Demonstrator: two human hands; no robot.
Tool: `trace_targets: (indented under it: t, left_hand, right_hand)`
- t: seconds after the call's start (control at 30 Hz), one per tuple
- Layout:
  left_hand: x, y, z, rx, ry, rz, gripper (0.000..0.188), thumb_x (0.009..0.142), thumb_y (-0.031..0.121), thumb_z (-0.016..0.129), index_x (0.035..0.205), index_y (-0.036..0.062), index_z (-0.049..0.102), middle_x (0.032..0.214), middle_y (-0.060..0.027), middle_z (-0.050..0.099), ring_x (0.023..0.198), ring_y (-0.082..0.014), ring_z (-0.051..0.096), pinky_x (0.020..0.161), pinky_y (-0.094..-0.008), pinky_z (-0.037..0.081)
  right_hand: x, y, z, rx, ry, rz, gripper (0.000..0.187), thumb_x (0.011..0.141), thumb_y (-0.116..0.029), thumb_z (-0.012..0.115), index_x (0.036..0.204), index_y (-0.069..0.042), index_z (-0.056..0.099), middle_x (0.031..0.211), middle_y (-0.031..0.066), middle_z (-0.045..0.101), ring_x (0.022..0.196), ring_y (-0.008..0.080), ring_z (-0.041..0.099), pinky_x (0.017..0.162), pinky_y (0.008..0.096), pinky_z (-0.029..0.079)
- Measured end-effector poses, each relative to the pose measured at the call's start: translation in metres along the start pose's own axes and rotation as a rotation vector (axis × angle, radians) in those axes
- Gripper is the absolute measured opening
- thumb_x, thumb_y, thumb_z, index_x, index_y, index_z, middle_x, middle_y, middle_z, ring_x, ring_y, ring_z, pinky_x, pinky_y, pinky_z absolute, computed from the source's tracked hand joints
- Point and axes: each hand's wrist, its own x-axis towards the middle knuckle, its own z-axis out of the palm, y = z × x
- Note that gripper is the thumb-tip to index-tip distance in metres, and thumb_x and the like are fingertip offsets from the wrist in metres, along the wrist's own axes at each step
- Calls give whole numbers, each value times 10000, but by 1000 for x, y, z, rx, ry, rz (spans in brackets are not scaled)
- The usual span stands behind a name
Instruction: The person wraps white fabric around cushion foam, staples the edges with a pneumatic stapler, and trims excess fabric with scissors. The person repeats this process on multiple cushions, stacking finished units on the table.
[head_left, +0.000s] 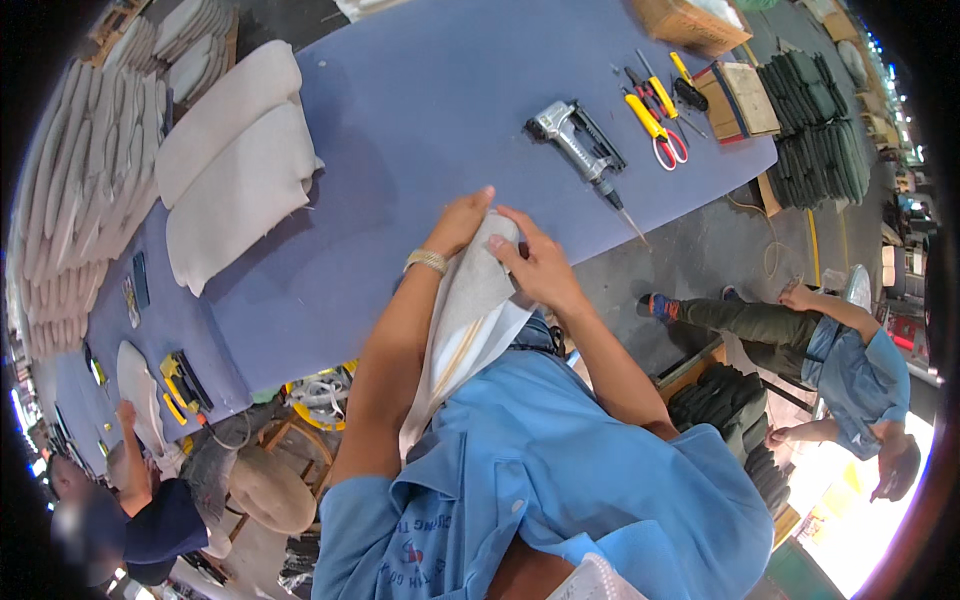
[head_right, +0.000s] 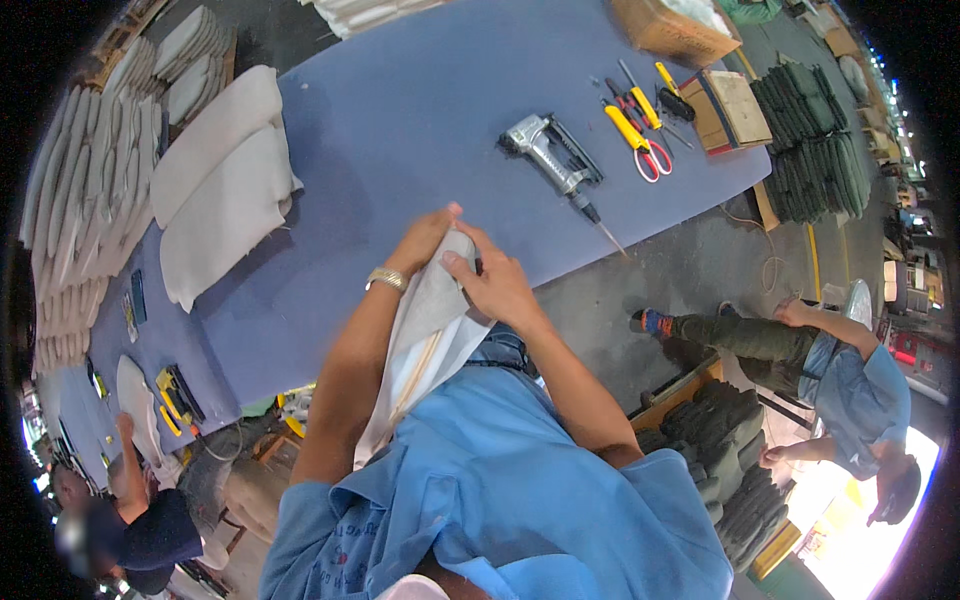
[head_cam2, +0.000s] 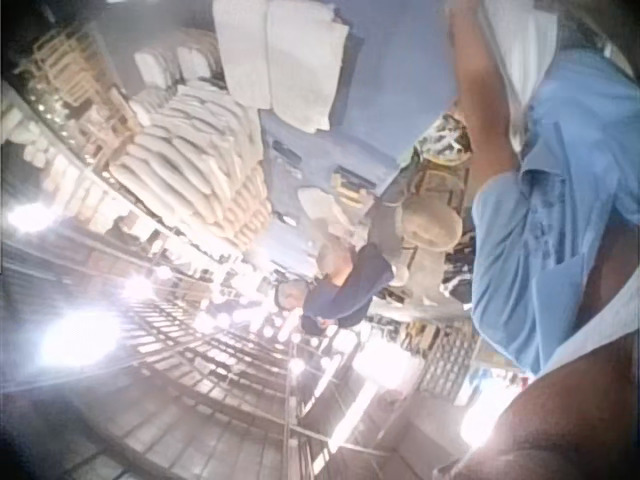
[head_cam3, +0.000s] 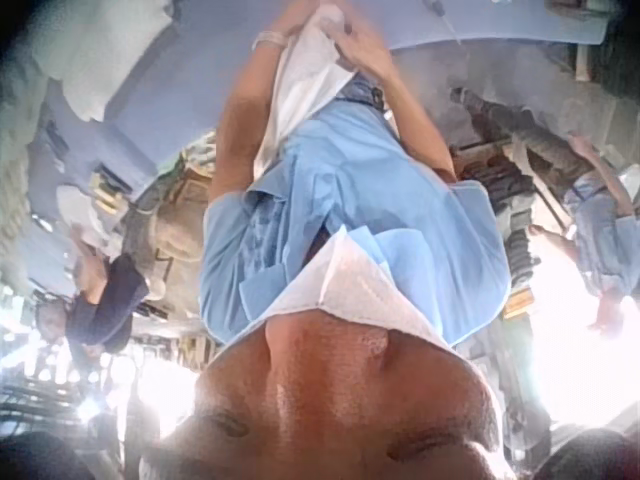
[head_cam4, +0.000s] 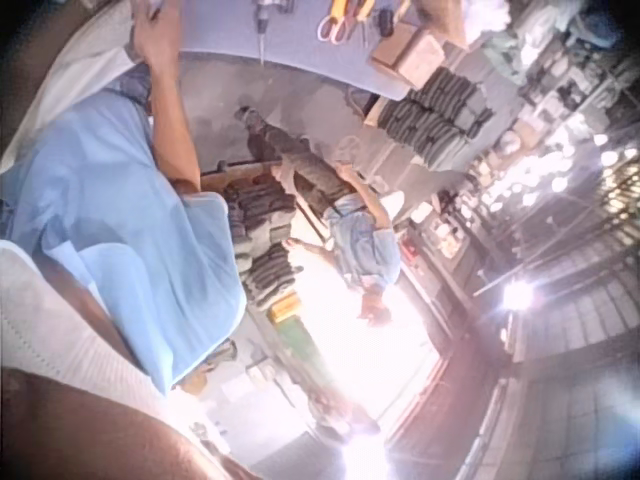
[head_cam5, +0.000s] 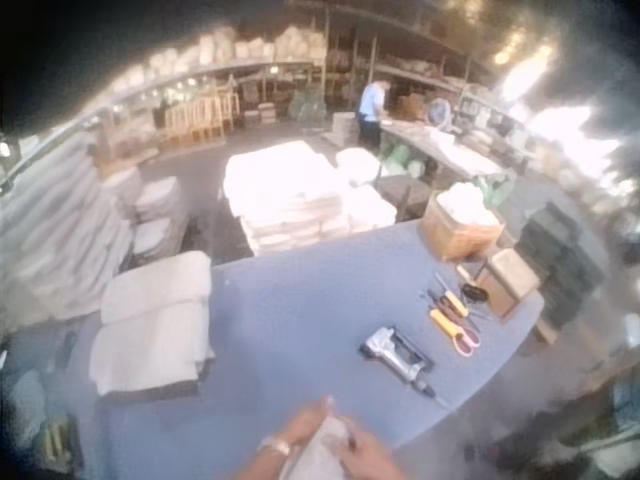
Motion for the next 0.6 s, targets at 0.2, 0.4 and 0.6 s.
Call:
trace_targets:
  t: [0.2, 0.4, 0.6]
  left_hand:
    - [-113, 52, 1, 92, 25, 292, 739, 1018, 404, 600, 1540, -65, 370, 1584, -270, 417, 1488, -363, 398, 1232, -396, 283]
    - [-144, 69, 27, 489, 204, 292, 790, 883, 127, 692, 1561, -46, 326, 1572, -264, 426, 1476, -383, 407, 1209, -437, 363]
    - [-145, 57, 46, 633, 335, 400, 759, 784, -19, 677, 1497, -72, 424, 1511, -249, 510, 1421, -366, 489, 1165, -429, 440]
  right_hand:
    - [-4, -1, -5, 103, -24, -36, 517, 1077, -444, 497, 1494, -140, 521, 1140, 171, 719, 1084, 278, 683, 959, 376, 512]
    - [2, 12, -6, 246, -107, -98, 485, 1128, -390, 422, 1503, -93, 501, 1302, 97, 626, 1198, 173, 559, 1054, 313, 431]
    - [-2, 24, -5, 320, -80, -109, 508, 1134, -382, 399, 1525, -63, 462, 1410, 107, 555, 1306, 184, 498, 1127, 317, 376]
